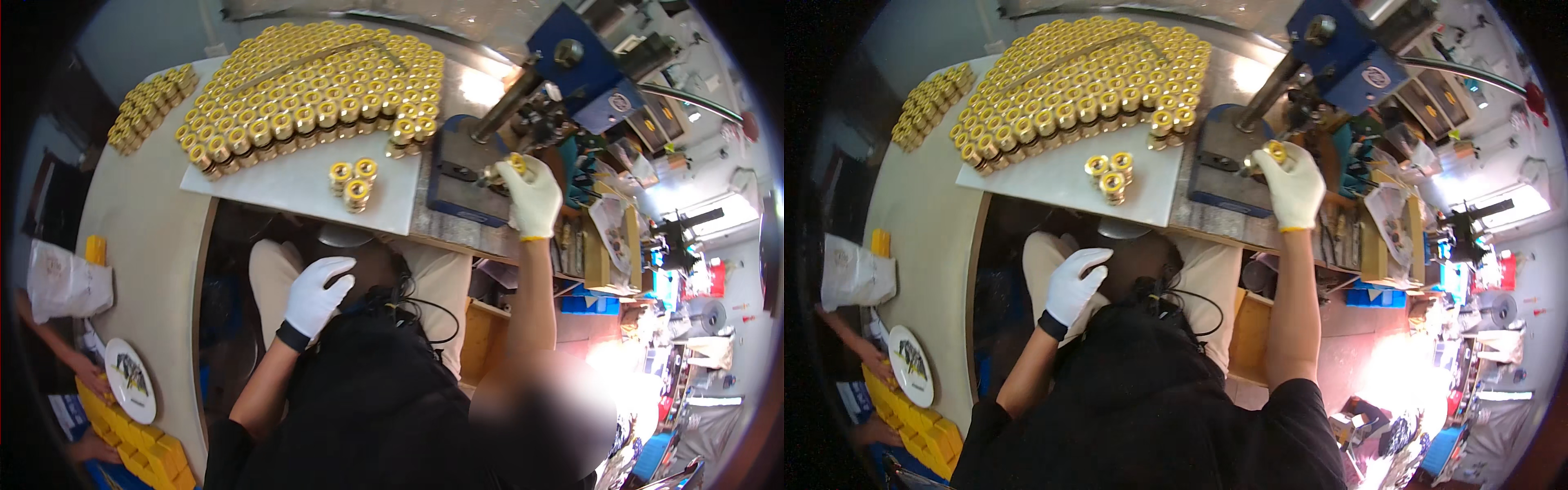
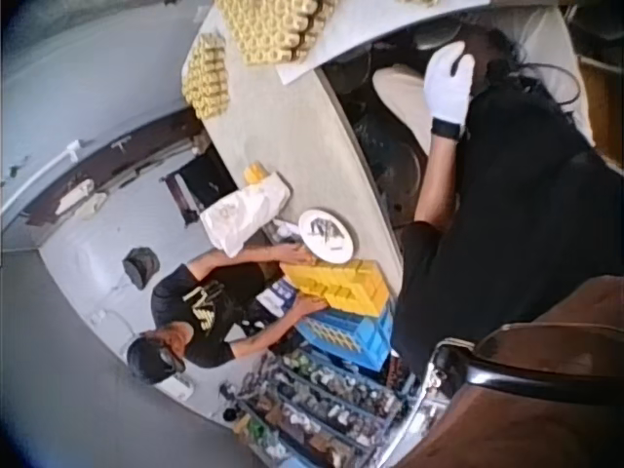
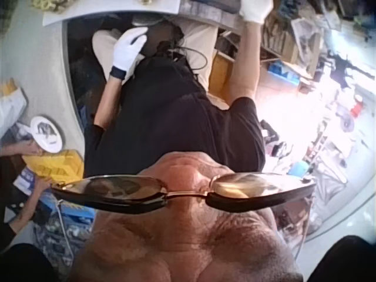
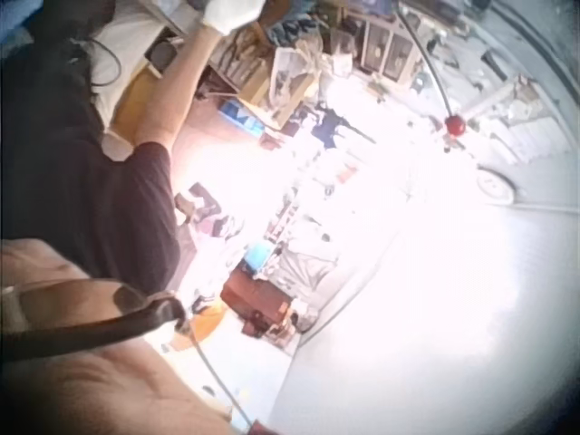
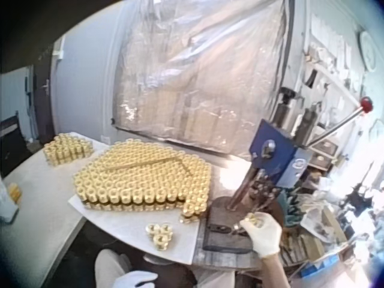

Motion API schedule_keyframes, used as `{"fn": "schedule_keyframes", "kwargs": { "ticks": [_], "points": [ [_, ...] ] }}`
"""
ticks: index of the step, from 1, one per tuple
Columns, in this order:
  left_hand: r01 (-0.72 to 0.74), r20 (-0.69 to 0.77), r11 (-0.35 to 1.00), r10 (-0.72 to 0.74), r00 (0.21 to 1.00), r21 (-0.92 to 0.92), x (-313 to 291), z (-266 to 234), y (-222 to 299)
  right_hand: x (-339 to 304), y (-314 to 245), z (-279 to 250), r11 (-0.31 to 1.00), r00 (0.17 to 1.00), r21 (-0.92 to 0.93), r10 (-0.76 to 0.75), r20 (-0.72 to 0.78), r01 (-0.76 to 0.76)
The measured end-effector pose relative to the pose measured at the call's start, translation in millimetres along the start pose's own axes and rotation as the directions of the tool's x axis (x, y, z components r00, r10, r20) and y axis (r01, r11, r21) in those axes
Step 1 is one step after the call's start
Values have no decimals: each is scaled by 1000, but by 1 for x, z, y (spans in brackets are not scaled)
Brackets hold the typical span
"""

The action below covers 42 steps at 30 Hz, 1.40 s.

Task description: Assembling small metal components using a manual hand press machine.

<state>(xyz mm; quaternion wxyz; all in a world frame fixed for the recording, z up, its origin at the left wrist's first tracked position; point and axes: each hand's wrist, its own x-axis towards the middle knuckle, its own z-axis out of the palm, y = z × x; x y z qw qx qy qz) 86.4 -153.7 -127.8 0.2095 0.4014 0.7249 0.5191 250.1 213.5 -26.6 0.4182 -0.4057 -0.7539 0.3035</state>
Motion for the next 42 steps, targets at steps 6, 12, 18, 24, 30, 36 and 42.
{"fn": "schedule_keyframes", "kwargs": {
  "ticks": [6,12,18,24,30,36,42],
  "points": [
    [37,40,999,-37,999,3,9,-3,-3,-59,-47,23,999,961,39,-22,276,12],
    [-62,40,997,61,997,38,20,4,15,-78,-59,97,973,851,-74,-153,502,218],
    [-132,-13,988,133,991,80,37,-3,27,-76,-59,116,970,822,-27,-188,538,240],
    [-266,-40,810,335,941,523,95,-30,56,-115,-13,104,984,881,177,-80,467,-4],
    [-287,132,626,283,950,725,150,-15,72,-128,9,100,992,886,129,-52,461,-9],
    [-412,186,590,407,894,694,166,1,47,-131,7,106,984,895,172,-29,444,-54],
    [-390,119,679,410,904,623,129,-18,42,-127,4,103,982,877,166,1,480,-91]
  ]
}}
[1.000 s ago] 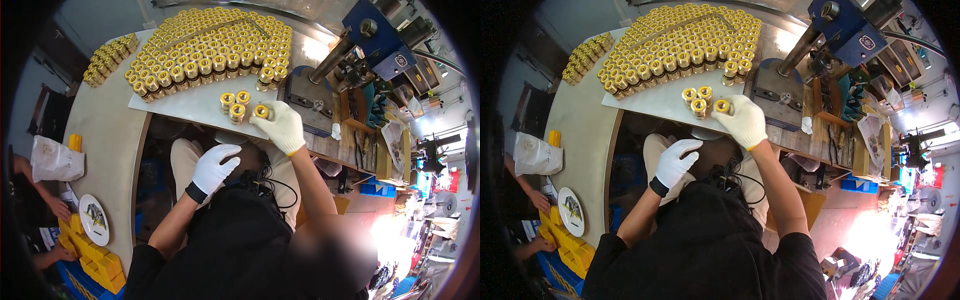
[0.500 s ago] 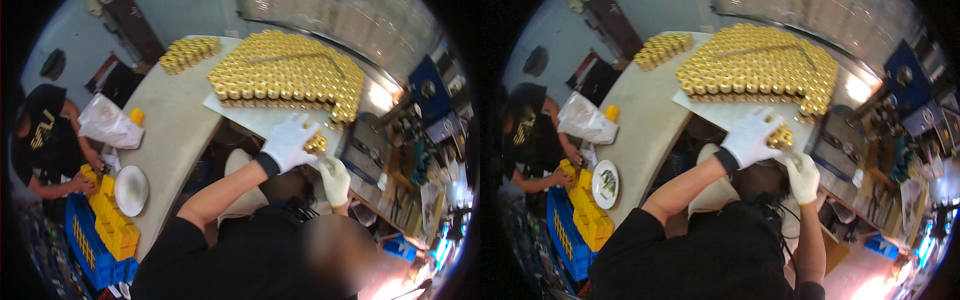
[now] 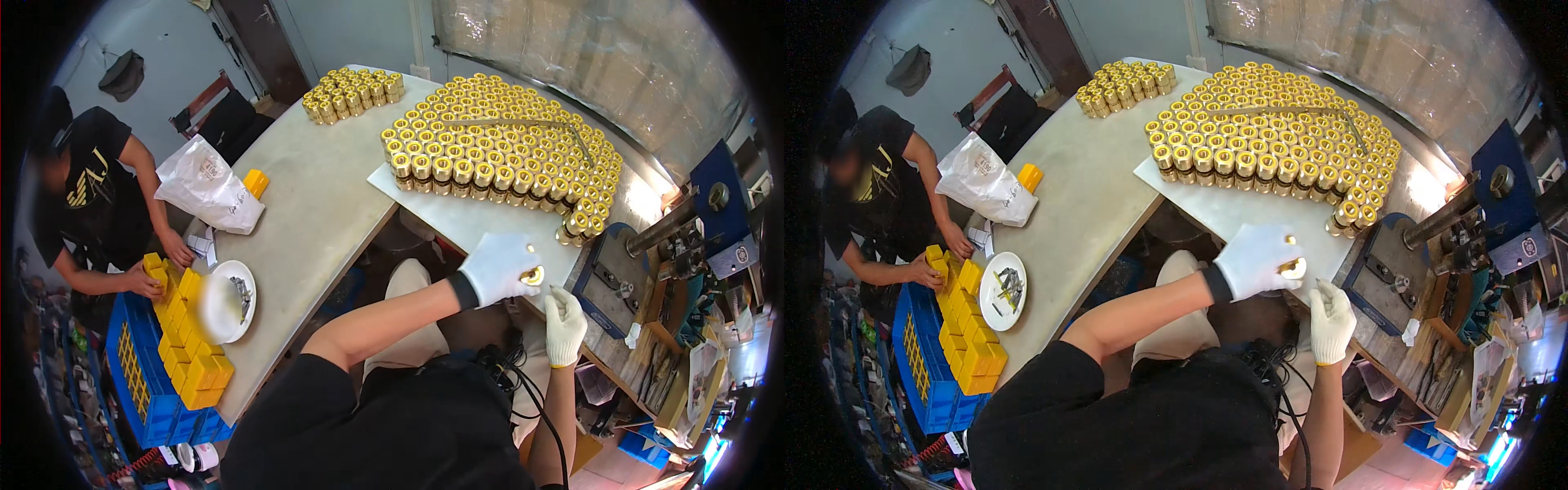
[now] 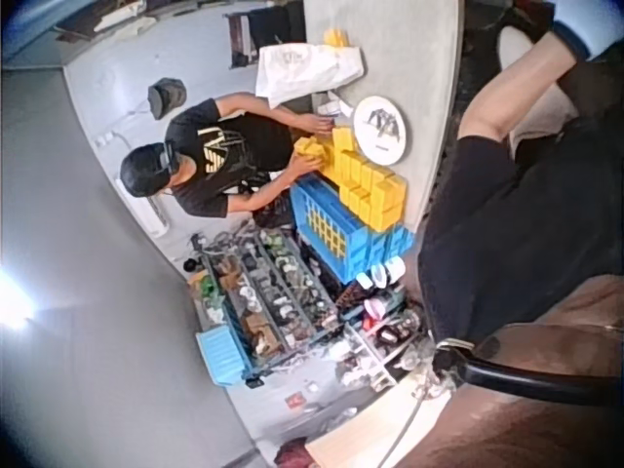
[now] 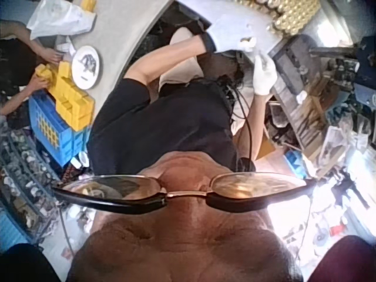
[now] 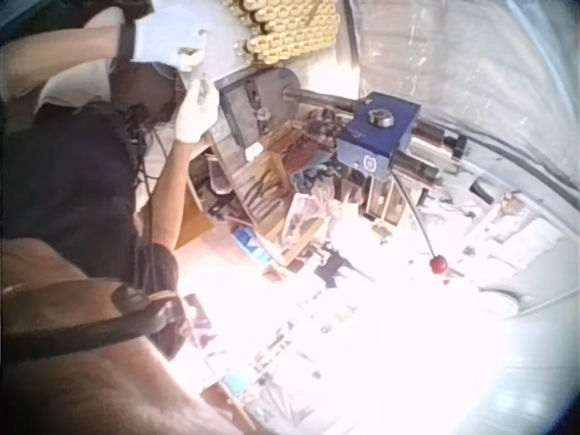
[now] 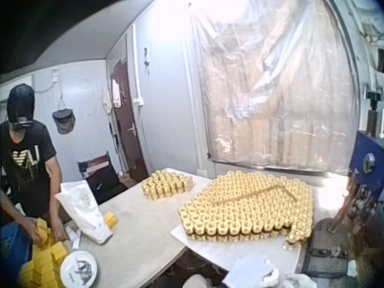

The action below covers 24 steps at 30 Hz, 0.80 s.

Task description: Assembling small metal components using a manual hand press machine.

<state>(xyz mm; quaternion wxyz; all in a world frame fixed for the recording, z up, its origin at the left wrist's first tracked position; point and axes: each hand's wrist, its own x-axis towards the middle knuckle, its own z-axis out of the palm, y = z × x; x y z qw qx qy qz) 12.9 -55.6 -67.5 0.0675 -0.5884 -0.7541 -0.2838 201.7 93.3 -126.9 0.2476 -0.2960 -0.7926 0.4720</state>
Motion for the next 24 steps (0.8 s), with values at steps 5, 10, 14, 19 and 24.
{"fn": "schedule_keyframes", "kwargs": {
  "ticks": [5,10,14,19,24],
  "points": [
    [260,7,961,-262,965,95,-74,-76,-19,-2,-7,-3,999,1000,45,-21,8,21],
    [467,-88,779,-477,875,419,-116,-160,-84,-2,-5,-2,1000,1000,3,-25,-18,25],
    [561,-218,609,-545,810,561,-109,-194,-178,0,-4,1,996,997,-58,-64,-41,61],
    [614,-275,508,-590,759,604,-38,-188,-279,-3,-12,2,990,995,-132,-65,-72,55],
    [698,-324,427,-664,674,576,31,-165,-358,-5,-25,5,992,997,-123,-6,-78,-4]
  ]
}}
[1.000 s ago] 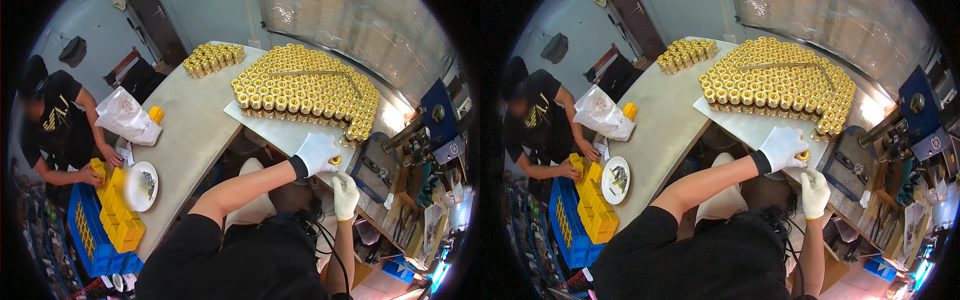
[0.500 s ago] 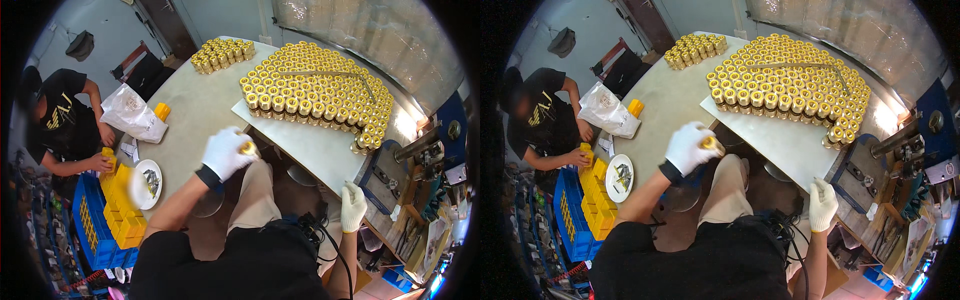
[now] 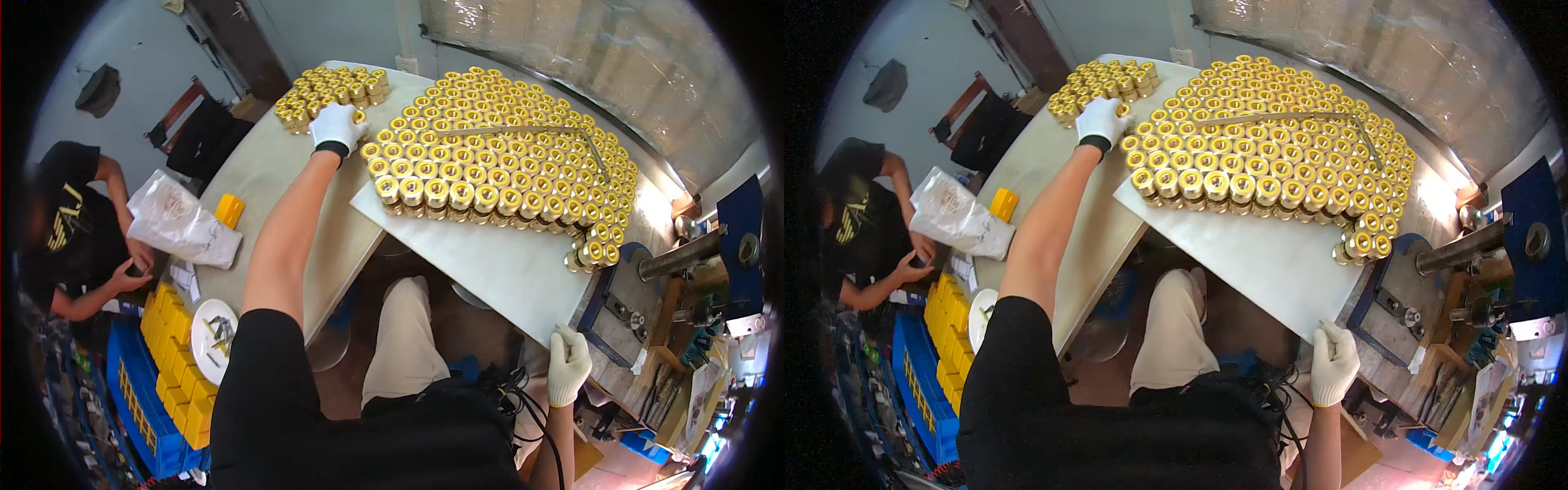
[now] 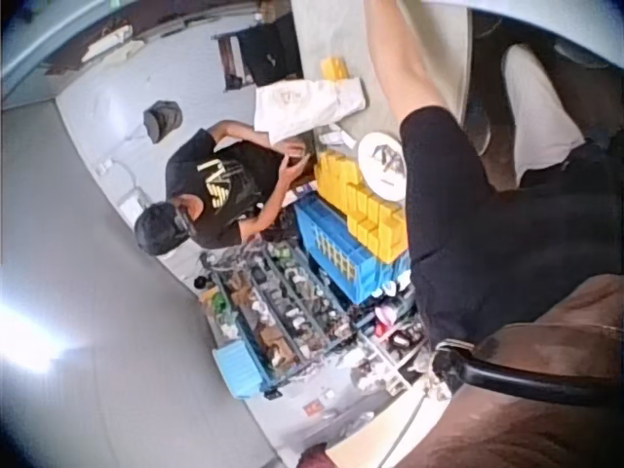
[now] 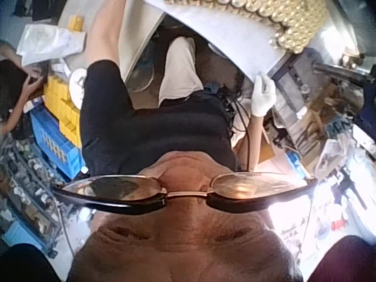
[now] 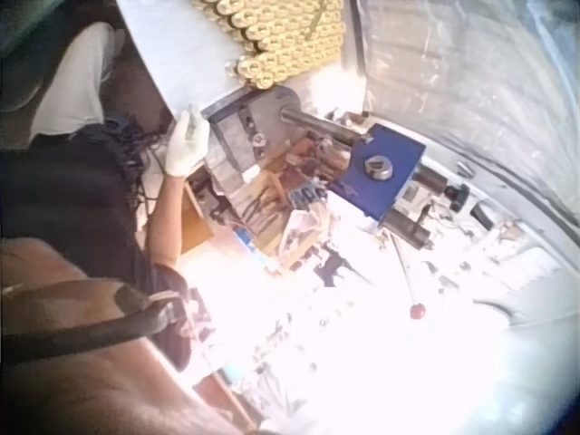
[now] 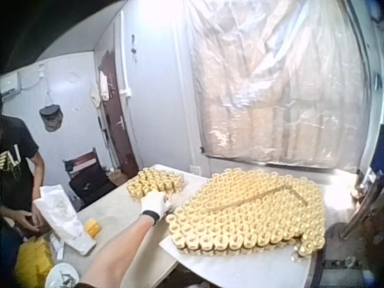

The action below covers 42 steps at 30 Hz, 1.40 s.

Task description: Assembling small metal components using a manual hand press machine.

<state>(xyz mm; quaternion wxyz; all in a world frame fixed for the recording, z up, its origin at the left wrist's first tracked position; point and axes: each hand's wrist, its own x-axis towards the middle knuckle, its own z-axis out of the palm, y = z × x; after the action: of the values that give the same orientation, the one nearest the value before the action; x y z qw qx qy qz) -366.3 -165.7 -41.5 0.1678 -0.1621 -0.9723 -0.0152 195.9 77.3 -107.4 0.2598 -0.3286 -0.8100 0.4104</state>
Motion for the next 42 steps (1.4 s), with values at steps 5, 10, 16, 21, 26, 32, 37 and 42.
{"fn": "schedule_keyframes", "kwargs": {
  "ticks": [5,10,16,21,26,32,37,42],
  "points": [
    [77,-4,997,-77,997,-23,55,26,18,1,10,6,996,995,-33,-83,-56,81],
    [125,-154,992,-125,980,-12,42,25,25,2,12,9,999,997,-37,-40,-71,38],
    [-213,-112,958,194,975,-190,-4,37,-10,2,5,6,999,999,-43,29,-37,-31],
    [-314,-42,935,311,950,-166,-4,66,-34,1,7,7,1000,999,-28,-7,-34,6],
    [-275,65,935,296,953,-222,25,88,-34,-5,10,5,997,994,-37,-68,-88,65],
    [3,223,688,231,947,-725,26,111,-88,3,4,12,973,972,-48,-229,-45,226],
    [14,-135,726,-146,980,-687,22,92,-134,-7,2,-8,998,997,32,-61,37,60],
    [-192,-293,418,-192,937,-888,-111,-46,-24,-25,-3,-65,984,983,-19,-176,-61,175]
  ]
}}
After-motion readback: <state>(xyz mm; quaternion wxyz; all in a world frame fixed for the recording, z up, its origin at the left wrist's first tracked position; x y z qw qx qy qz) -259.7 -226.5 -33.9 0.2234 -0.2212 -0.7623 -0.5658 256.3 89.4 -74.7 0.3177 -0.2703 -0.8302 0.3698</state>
